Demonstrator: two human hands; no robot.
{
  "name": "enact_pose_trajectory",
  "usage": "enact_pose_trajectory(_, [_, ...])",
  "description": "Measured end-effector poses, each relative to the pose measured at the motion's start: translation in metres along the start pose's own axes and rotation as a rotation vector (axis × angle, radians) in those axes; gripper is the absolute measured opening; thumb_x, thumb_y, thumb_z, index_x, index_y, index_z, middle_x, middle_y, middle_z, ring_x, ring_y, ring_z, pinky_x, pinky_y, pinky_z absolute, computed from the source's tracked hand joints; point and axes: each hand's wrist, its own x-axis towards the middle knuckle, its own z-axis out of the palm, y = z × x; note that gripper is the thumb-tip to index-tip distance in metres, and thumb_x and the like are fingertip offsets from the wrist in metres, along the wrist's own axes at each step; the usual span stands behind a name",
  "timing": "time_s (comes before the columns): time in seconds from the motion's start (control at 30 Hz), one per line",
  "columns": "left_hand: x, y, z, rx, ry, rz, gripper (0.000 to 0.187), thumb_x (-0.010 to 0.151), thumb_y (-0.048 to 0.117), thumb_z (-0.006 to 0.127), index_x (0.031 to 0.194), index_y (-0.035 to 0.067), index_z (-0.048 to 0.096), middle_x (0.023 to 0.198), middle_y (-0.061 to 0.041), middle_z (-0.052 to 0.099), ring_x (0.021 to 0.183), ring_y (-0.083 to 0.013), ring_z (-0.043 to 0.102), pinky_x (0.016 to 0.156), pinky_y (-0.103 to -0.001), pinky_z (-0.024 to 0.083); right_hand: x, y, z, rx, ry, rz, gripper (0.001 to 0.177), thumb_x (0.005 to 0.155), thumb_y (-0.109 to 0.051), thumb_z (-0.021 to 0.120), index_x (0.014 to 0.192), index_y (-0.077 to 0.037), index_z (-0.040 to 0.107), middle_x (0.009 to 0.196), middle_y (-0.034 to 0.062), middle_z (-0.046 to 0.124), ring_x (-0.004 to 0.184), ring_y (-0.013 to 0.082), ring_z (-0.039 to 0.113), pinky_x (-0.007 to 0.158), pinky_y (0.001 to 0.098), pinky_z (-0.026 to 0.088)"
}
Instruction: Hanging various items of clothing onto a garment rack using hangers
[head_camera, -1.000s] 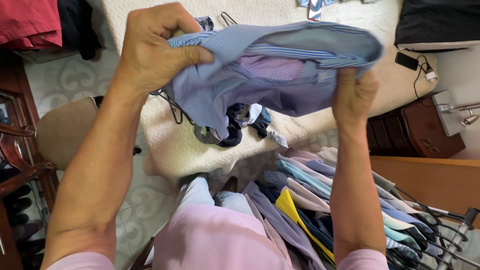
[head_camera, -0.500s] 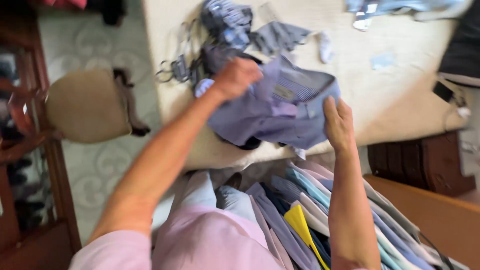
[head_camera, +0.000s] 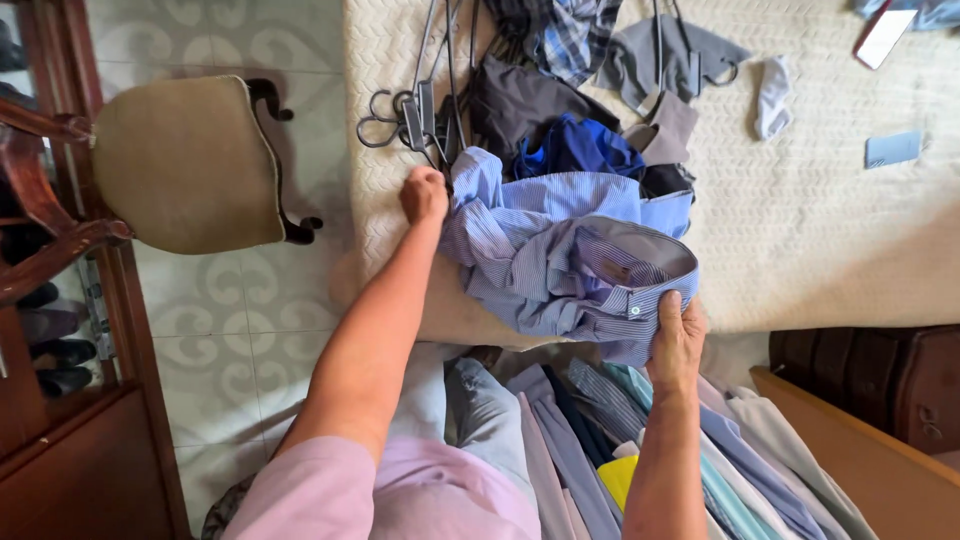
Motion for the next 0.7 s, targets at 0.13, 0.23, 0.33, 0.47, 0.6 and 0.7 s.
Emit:
enact_pose_trajectory(0.13, [0.048, -0.034, 0.024, 0.069, 0.013, -0.107, 0.040, 0.091, 0.054, 0.064, 0.108, 0.020, 0.072, 0.110, -0.009, 0.079, 0.113, -0.0313, 0.075, 0.102, -0.044, 0.058, -0.004, 0.002, 0.014, 0.046, 0.042, -0.002, 0.023, 0.113, -0.031, 0.060, 0.097, -0.014, 0.057, 0.070, 0.0095, 0.070, 0.055, 0.0130, 0.071, 0.049, 0.0220, 0.056])
enact_pose_trajectory(0.23, [0.078, -0.035, 0.037, -0.031, -0.011, -0.014, 0.051, 0.085, 0.057, 0.075, 0.108, 0.012, 0.075, 0.108, -0.016, 0.077, 0.112, -0.0399, 0.072, 0.099, -0.050, 0.057, 0.002, 0.017, -0.003, 0.054, 0.050, -0.029, 0.024, 0.112, -0.030, 0.060, 0.097, -0.011, 0.058, 0.071, 0.0122, 0.071, 0.056, 0.0150, 0.072, 0.051, 0.0241, 0.059])
enact_pose_trajectory(0.33, [0.095, -0.039, 0.035, 0.048, -0.032, -0.044, 0.045, 0.077, 0.065, 0.080, 0.099, 0.025, 0.080, 0.099, -0.005, 0.079, 0.108, -0.0326, 0.074, 0.095, -0.044, 0.059, 0.004, 0.036, -0.024, 0.040, 0.029, -0.035, 0.025, 0.112, -0.030, 0.058, 0.101, -0.008, 0.060, 0.071, 0.0141, 0.070, 0.055, 0.0172, 0.072, 0.051, 0.0260, 0.059])
enact_pose_trajectory(0.47, [0.080, -0.020, 0.003, -0.323, 0.158, -0.070, 0.014, 0.086, 0.035, 0.067, 0.090, 0.025, 0.075, 0.066, 0.001, 0.076, 0.066, -0.0168, 0.079, 0.061, -0.032, 0.066, 0.001, 0.036, -0.030, 0.076, 0.024, -0.058, 0.022, 0.112, -0.029, 0.059, 0.101, -0.010, 0.060, 0.071, 0.0101, 0.070, 0.056, 0.0125, 0.071, 0.054, 0.0234, 0.059])
enact_pose_trajectory(0.6, [0.079, -0.015, -0.049, -0.503, 0.306, 0.189, 0.024, 0.093, 0.009, 0.060, 0.115, 0.014, 0.069, 0.069, -0.007, 0.079, 0.049, -0.0140, 0.079, 0.039, -0.027, 0.065, -0.002, 0.007, -0.033, -0.011, -0.006, -0.070, 0.019, 0.113, -0.023, 0.057, 0.099, -0.011, 0.061, 0.070, 0.0064, 0.066, 0.055, 0.0083, 0.063, 0.052, 0.0240, 0.054])
enact_pose_trajectory(0.7, [-0.002, 0.067, -0.152, -0.337, 0.276, 0.581, 0.043, 0.098, -0.004, 0.050, 0.135, 0.011, 0.068, 0.083, 0.003, 0.073, 0.072, -0.0120, 0.070, 0.065, -0.031, 0.065, -0.014, 0.004, -0.048, -0.072, -0.023, -0.016, 0.045, 0.108, -0.044, 0.059, 0.131, -0.006, 0.066, 0.113, 0.0000, 0.072, 0.101, 0.0088, 0.064, 0.089, 0.0265, 0.054])
